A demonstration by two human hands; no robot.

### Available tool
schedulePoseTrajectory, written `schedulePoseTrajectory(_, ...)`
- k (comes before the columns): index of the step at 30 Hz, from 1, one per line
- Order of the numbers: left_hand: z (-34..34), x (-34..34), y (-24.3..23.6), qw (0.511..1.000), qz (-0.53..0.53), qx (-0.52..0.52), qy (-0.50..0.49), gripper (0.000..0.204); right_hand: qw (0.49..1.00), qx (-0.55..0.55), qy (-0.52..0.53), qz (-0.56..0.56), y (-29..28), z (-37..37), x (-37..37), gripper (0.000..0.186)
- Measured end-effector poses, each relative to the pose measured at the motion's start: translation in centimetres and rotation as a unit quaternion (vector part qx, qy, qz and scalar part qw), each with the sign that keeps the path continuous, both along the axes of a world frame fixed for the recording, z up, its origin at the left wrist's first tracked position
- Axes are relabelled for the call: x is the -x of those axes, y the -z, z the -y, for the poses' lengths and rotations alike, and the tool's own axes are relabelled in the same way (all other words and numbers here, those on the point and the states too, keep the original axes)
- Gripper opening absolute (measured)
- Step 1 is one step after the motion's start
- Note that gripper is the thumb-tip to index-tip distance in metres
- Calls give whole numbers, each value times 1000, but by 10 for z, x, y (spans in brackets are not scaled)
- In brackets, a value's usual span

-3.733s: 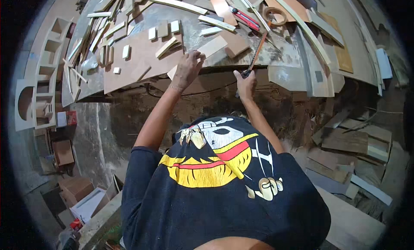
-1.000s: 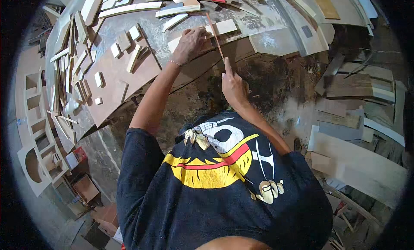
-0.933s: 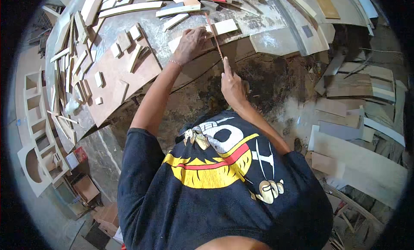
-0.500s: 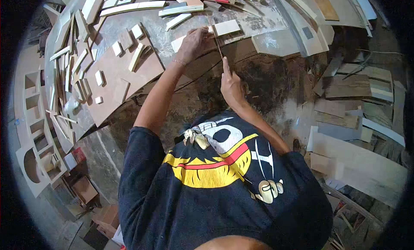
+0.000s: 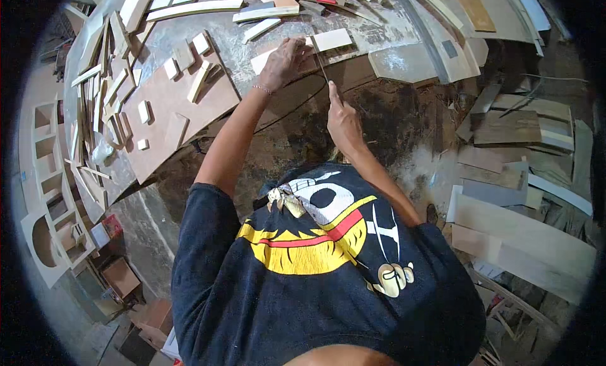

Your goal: Cutting thin wooden strips with a utility knife and arranging wooden blocks on a workbench.

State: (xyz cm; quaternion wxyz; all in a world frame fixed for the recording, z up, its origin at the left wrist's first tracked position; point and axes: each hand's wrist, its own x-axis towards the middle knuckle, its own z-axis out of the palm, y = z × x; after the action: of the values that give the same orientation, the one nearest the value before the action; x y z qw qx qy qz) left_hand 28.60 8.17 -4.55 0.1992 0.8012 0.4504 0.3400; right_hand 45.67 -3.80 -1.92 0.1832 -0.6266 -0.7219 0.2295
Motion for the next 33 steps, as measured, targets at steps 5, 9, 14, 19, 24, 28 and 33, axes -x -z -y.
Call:
schedulePoseTrajectory(5, 3, -3, -7, 999, 7, 26, -17, 28, 1000, 15, -12, -14, 0, -2, -2, 48)
schedulePoseTrajectory(9, 3, -3, -12, 999, -27, -20, -11, 31, 999, -32, -13, -15, 1, -1, -4, 49)
schedulePoseTrajectory(14, 4, -2, -13, 995, -55, -84, -3, 28, 1000, 5, -13, 5, 1, 0, -6, 50)
schedulePoseTrajectory(19, 2, -2, -12, 996, -50, -69, 6, 30, 1000, 19, -4, 3, -3, 2, -3, 51)
schedulePoseTrajectory(24, 3, -5, -15, 997, -58, -52, -9, 40, 999, 11, -8, 37, -7, 3, 1, 59)
schedulePoseTrajectory(28, 7, -9, -14, 999, -28, -8, -38, 40, 997, 20, -11, 73, -7, 2, 4, 69)
schedulePoseTrajectory(33, 6, -9, -5, 991, -9, -57, -117, 36, 998, 36, -34, 33, -4, -4, 7, 74)
